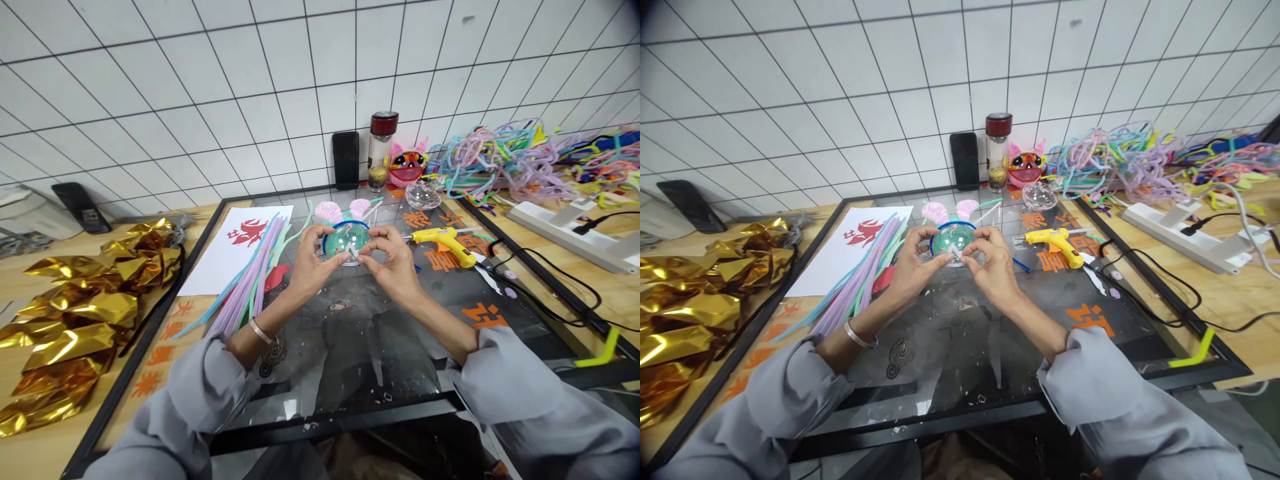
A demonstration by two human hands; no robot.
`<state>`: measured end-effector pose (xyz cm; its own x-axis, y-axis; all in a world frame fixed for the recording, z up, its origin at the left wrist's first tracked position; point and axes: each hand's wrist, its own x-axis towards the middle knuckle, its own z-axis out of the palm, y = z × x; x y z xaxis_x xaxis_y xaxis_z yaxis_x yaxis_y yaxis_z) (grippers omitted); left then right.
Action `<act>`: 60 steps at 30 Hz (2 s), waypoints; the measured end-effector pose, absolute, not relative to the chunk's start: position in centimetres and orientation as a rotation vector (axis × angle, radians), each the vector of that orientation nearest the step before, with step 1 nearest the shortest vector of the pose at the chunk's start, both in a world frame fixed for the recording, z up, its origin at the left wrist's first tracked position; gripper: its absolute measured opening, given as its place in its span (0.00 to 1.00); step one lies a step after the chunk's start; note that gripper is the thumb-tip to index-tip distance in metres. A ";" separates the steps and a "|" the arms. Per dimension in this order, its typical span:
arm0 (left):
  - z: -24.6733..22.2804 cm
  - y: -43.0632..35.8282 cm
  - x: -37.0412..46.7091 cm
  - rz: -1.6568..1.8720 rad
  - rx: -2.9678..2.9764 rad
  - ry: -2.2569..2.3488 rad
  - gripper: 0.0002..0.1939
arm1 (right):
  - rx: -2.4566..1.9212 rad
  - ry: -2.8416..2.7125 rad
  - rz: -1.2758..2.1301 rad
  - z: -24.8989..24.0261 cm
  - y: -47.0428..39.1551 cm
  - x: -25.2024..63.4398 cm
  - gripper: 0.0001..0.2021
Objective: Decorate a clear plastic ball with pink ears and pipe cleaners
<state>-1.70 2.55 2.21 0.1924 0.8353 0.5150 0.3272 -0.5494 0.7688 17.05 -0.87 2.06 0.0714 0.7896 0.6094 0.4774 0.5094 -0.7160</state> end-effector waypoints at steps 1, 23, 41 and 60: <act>2.2 2.6 -1.7 1.343 1.978 1.083 0.23 | -1.120 -1.573 0.331 2.1 -0.9 17.0 0.02; 1.2 3.5 -1.6 1.384 1.969 0.966 0.23 | -1.112 -1.567 0.322 2.0 -0.9 16.9 0.03; 2.0 3.0 -1.8 1.459 2.208 0.937 0.17 | -1.099 -1.558 0.327 2.1 -0.8 17.0 0.03; 1.3 3.2 -1.9 1.543 2.383 0.832 0.11 | -1.097 -1.569 0.314 2.1 -0.8 17.1 0.02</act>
